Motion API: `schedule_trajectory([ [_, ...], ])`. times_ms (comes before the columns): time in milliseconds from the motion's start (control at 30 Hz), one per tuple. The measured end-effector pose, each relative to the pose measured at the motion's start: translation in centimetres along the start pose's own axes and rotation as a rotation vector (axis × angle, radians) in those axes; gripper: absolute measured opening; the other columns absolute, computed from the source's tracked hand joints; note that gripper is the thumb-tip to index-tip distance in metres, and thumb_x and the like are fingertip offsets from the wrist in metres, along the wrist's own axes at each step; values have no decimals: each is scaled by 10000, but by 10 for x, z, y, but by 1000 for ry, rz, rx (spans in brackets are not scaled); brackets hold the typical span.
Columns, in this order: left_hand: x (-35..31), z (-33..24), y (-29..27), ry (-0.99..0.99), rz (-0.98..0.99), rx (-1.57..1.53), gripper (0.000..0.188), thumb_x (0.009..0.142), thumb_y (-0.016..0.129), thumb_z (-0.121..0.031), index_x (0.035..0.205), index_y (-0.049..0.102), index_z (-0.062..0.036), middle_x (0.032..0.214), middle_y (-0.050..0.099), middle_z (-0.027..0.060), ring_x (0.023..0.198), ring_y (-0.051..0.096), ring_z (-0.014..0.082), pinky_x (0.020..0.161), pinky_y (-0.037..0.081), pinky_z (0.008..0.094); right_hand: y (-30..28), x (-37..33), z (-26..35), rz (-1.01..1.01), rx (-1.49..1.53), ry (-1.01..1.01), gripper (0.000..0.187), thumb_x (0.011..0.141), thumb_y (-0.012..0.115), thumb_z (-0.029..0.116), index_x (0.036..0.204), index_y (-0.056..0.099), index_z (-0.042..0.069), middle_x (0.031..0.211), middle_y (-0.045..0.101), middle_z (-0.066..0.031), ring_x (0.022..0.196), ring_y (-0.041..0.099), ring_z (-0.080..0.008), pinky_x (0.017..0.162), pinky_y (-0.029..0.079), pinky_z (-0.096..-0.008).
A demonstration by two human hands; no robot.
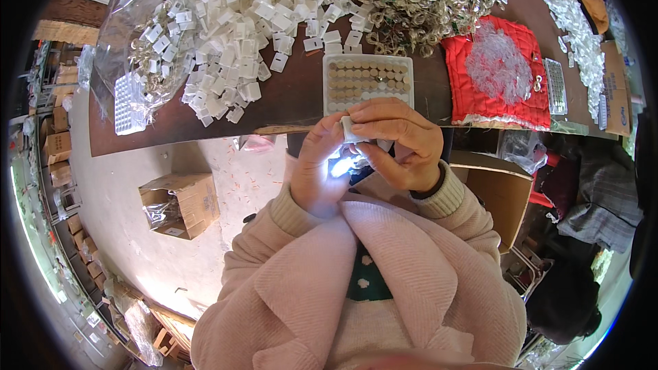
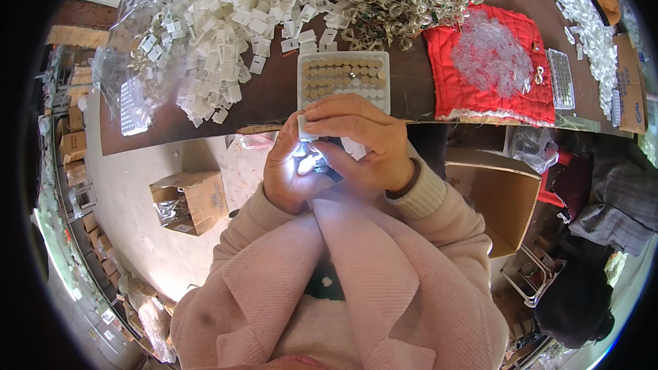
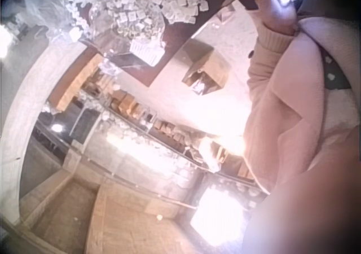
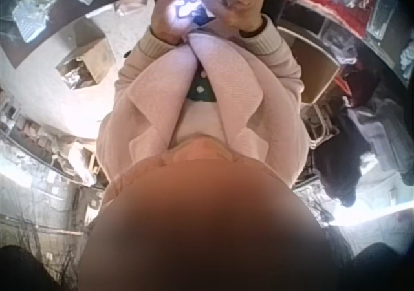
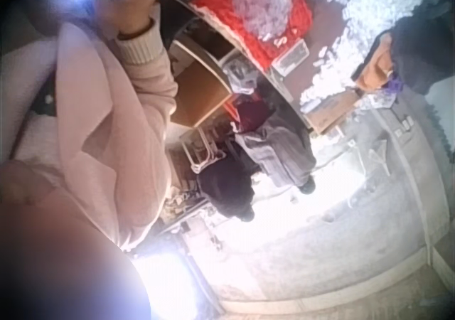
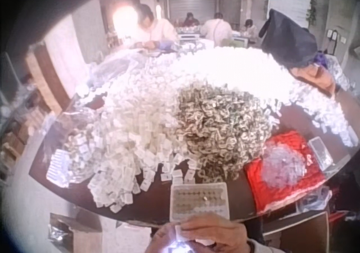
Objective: The person repeatedly picks small white plastic LED light units and metal bulbs from a table, inserts the bulbs into the units, and places the assembled lights into a white tray. The person handles the items one at a time throughout the clip.
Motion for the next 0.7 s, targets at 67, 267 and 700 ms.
schedule_trajectory([
  [67, -3, 2, -1, 13, -121, 52, 261, 986, 626, -289, 1180, 596, -118, 1019, 631, 17, 875, 613, 126, 769, 539, 288, 1, 0, 0, -8, -18, -30, 316, 724, 743, -109, 1018, 721, 6, 1091, 680, -144, 1037, 677, -301, 891, 552, -372],
  [267, -1, 3, 1, -47, 39, -50, 378, 972, 651, -253, 1295, 540, -90, 1058, 617, -21, 841, 570, 45, 657, 446, 166, 7, -3, -2, -61, -85, -79, 303, 732, 689, -123, 1007, 689, 5, 1066, 663, -147, 1018, 667, -317, 877, 545, -393],
  [700, -5, 13, -10, -32, -122, 75, 305, 1010, 570, -327, 1252, 556, -143, 1045, 610, -24, 862, 570, 55, 588, 424, 192, -8, -15, 6, 65, -342, -186, 336, 792, 700, -33, 1124, 691, 15, 1234, 650, -204, 1044, 652, -350, 897, 521, -415],
])
Point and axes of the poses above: each hand's wrist, its own x-axis towards the middle knuckle, its own y-axis out of the palm, z = x × y, the point moved 4 cm from there along x, towards the middle knuckle
